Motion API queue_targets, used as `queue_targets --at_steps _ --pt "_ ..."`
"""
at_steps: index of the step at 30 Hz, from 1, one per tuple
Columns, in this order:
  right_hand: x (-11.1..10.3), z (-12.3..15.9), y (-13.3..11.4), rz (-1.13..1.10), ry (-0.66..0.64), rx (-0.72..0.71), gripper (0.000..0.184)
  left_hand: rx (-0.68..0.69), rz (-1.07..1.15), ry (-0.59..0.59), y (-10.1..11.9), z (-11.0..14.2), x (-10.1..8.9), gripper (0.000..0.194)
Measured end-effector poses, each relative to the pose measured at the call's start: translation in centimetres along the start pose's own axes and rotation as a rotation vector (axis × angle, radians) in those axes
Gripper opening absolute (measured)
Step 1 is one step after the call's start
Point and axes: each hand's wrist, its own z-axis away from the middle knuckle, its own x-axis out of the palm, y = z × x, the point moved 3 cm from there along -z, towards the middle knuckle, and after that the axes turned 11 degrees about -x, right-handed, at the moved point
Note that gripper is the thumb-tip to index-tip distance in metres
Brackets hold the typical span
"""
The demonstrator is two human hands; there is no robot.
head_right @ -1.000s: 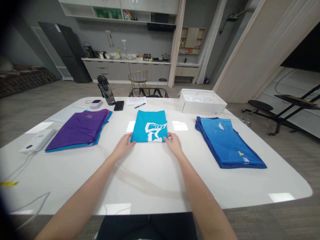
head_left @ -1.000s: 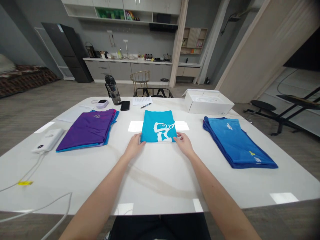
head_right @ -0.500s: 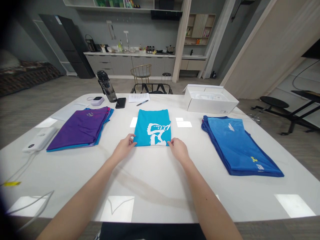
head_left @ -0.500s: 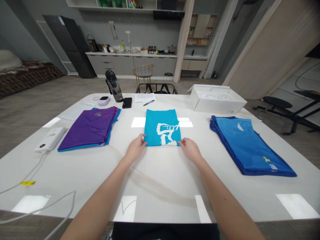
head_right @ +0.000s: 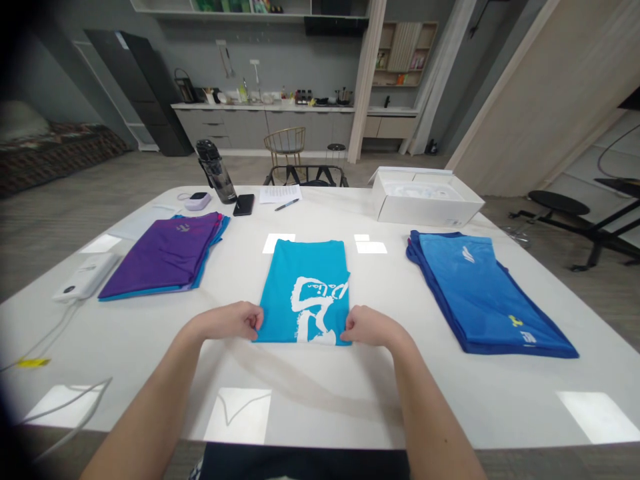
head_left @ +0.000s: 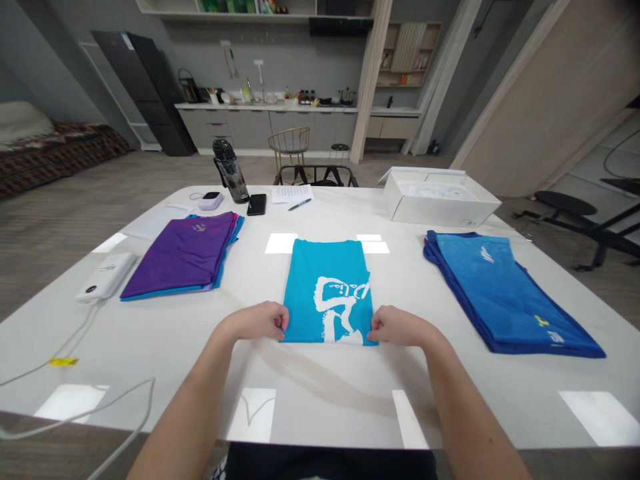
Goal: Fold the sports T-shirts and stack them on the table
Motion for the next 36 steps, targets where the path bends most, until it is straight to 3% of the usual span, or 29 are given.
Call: queue_targets --at_steps 3,5,7,11,13,15,18,22,25,28,33,36 --pt "0.0 0.2 0.1 -0.056 -0.080 0.007 0.023 -0.034 0.021 -0.160 -0.1 0.1 0.2 0.016" --pt "-0.4 -0.2 0.7 -0.079 -0.023 -0.008 0.030 -0.019 0.063 -0.181 0.1 -0.2 0.2 0.021" --pt "-1.1 -1.0 1.7 -0.090 0.182 -0.026 0.038 0.039 0.120 0.017 0.2 -1.2 -0.3 0.028" --pt "-2.1 -3.0 4.1 -0.082 0.707 -0.023 0.041 0.111 0.238 0.686 -0.3 -3.9 -1.6 0.036" --pt "-2.1 -4.3 5.0 -0.042 0.850 -0.013 0.050 0.081 0.217 0.842 -0.7 -5.5 -2.0 0.048" --pt "-2.2 -5.8 5.2 0.006 0.880 -0.008 0.060 0.021 0.140 0.896 -0.6 -7.4 -2.7 0.061" --pt "-3.0 -8.4 4.7 0.054 0.801 0.069 0.063 -0.083 0.055 0.875 0.2 -10.1 -4.4 0.068" --pt "-5.0 -11.1 3.7 0.022 0.686 0.281 0.063 -0.219 0.115 0.737 1.6 -12.9 -6.9 0.055" --pt "-6.5 -12.5 3.5 -0.044 0.624 0.364 0.055 -0.237 0.226 0.654 2.3 -13.9 -8.1 0.046" --pt "-7.5 -13.6 3.5 -0.156 0.632 0.344 0.049 -0.218 0.310 0.601 3.1 -14.3 -8.9 0.038" --pt "-8.0 -14.7 3.2 -0.275 0.693 0.273 0.024 -0.164 0.393 0.656 4.7 -15.0 -8.8 0.027" --pt "-8.1 -14.5 3.2 -0.340 0.731 0.242 0.018 -0.098 0.415 0.691 5.6 -15.3 -8.2 0.027"
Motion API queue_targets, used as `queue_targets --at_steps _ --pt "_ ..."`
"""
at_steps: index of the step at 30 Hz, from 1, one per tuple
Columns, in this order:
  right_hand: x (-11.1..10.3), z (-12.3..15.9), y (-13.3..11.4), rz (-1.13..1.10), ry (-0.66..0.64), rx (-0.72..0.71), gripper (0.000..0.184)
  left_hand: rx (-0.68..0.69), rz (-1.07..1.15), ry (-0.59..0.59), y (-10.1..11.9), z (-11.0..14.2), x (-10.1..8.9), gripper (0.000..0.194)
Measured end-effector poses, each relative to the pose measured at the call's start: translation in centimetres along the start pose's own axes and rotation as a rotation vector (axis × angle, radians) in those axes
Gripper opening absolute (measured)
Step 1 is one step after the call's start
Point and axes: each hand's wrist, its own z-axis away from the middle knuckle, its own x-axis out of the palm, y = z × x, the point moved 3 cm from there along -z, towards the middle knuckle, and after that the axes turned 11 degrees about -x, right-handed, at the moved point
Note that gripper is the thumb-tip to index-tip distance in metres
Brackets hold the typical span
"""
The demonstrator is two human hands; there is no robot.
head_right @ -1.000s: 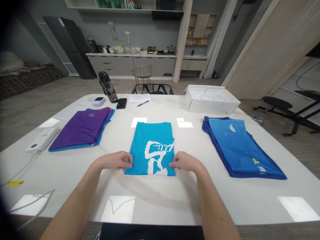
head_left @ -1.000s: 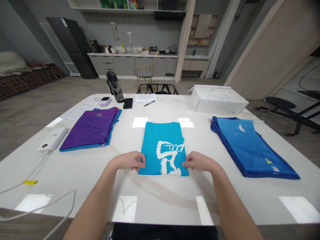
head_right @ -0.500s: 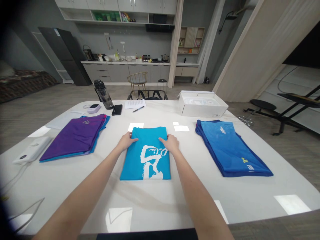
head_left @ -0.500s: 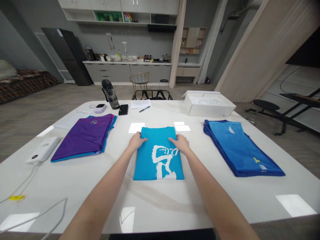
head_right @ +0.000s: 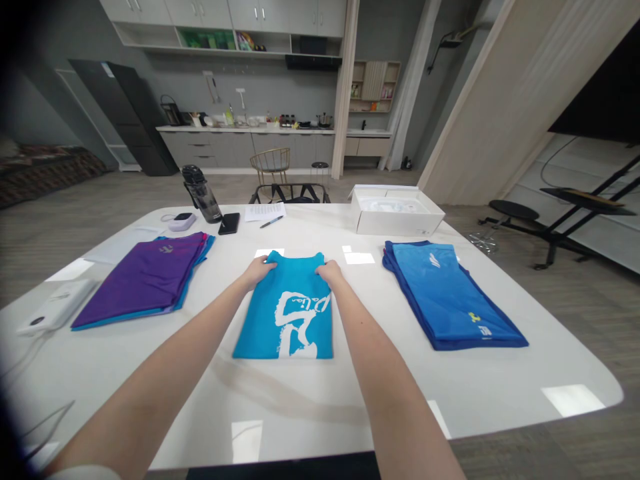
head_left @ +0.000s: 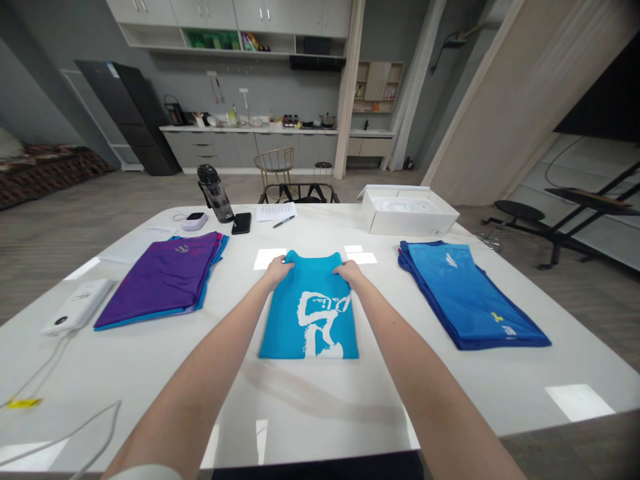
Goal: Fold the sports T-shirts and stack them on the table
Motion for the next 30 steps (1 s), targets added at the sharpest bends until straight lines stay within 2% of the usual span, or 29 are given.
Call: queue_targets --at_steps 3,7,10,13,16,20,22,24,27,29,30 --pt "-1.1 0.6 0.1 -0.064 0.017 -0.053 0.016 0.111 0.031 -0.003 0.5 0.7 0.3 0.028" --pt "-4.0 2.9 0.6 -0.122 0.092 -0.207 0.021 0.385 0.072 -0.037 2.7 2.1 0.1 0.030" --pt "-7.1 5.7 1.5 -0.144 0.252 -0.374 0.029 0.503 0.115 -0.061 5.4 3.9 0.7 0.033" --pt "-10.4 9.4 3.0 -0.184 0.436 -0.463 0.037 0.619 0.130 -0.125 9.1 6.4 2.7 0.033" --pt "-13.3 13.7 4.9 -0.221 0.571 -0.485 0.041 0.721 0.087 -0.263 12.9 9.3 5.7 0.031" --pt "-17.6 19.8 7.7 -0.223 0.733 -0.438 0.041 0.791 0.093 -0.506 17.6 13.7 10.0 0.036" --pt "-20.9 22.4 8.7 -0.205 0.845 -0.432 0.041 0.798 0.174 -0.600 20.0 15.7 12.0 0.040" --pt "-25.5 23.9 9.2 -0.166 0.959 -0.458 0.041 0.786 0.307 -0.664 22.7 17.3 14.2 0.044" --pt "-33.6 22.8 9.4 0.010 1.026 -0.505 0.039 0.732 0.541 -0.706 26.6 18.0 18.5 0.048" --pt "-38.1 19.4 10.1 0.144 0.933 -0.503 0.036 0.634 0.647 -0.692 28.3 17.0 22.4 0.050" --pt "-39.5 17.1 10.8 0.205 0.869 -0.469 0.033 0.539 0.669 -0.674 28.5 16.1 24.6 0.049"
